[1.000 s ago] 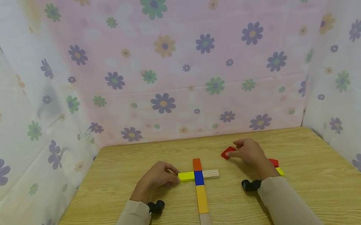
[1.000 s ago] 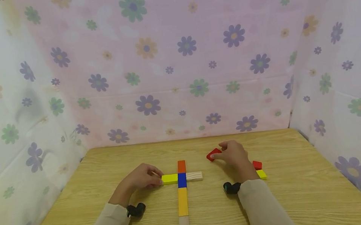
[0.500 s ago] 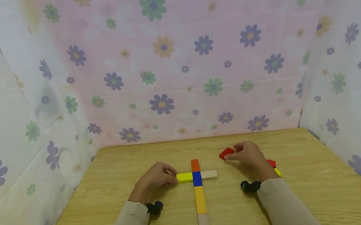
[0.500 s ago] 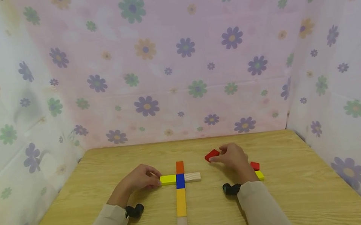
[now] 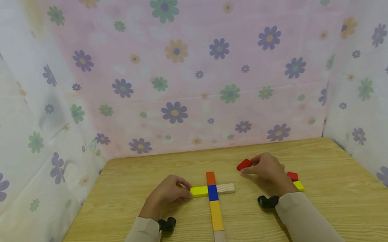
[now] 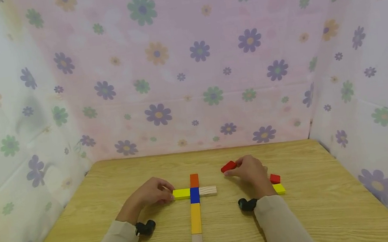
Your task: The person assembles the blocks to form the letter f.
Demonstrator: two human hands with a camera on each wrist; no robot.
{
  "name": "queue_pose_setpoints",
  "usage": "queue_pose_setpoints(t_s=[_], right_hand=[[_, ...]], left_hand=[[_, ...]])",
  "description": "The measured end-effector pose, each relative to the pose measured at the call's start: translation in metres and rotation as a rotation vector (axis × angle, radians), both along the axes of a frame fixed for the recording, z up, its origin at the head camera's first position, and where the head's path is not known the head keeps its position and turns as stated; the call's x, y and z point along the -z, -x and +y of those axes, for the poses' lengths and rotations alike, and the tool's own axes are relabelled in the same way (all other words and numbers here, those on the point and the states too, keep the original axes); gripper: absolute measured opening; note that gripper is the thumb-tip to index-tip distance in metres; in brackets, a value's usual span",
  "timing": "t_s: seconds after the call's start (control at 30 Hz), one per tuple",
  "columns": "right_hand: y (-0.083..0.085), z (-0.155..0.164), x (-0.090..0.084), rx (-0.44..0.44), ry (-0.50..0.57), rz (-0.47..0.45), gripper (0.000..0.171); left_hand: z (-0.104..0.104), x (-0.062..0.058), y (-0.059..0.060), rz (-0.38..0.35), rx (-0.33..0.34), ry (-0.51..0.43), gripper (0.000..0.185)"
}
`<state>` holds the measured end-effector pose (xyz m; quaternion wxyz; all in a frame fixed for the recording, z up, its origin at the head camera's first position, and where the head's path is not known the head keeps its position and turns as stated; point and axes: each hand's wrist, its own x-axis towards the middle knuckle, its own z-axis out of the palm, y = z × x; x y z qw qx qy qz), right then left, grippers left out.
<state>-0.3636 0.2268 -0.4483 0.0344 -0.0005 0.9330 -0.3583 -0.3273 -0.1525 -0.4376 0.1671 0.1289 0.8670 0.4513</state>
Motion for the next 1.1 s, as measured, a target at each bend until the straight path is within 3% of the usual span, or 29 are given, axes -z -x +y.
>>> queue_pose_setpoints(t_s=[0.23,1.1], right_hand=[[-0.001,-0.004,-0.003,0.036,-0.066,0.007,0.078],[-0.003,-0.011,-0.01,0.085,-0.127,0.049,0.059]], left_hand=[[-0.002,0.0,-0.001,-0.009,-0.01,-0.006,0.026],[-0.001,0.0,0.001,-0.001,0.008,0.003,0.025]])
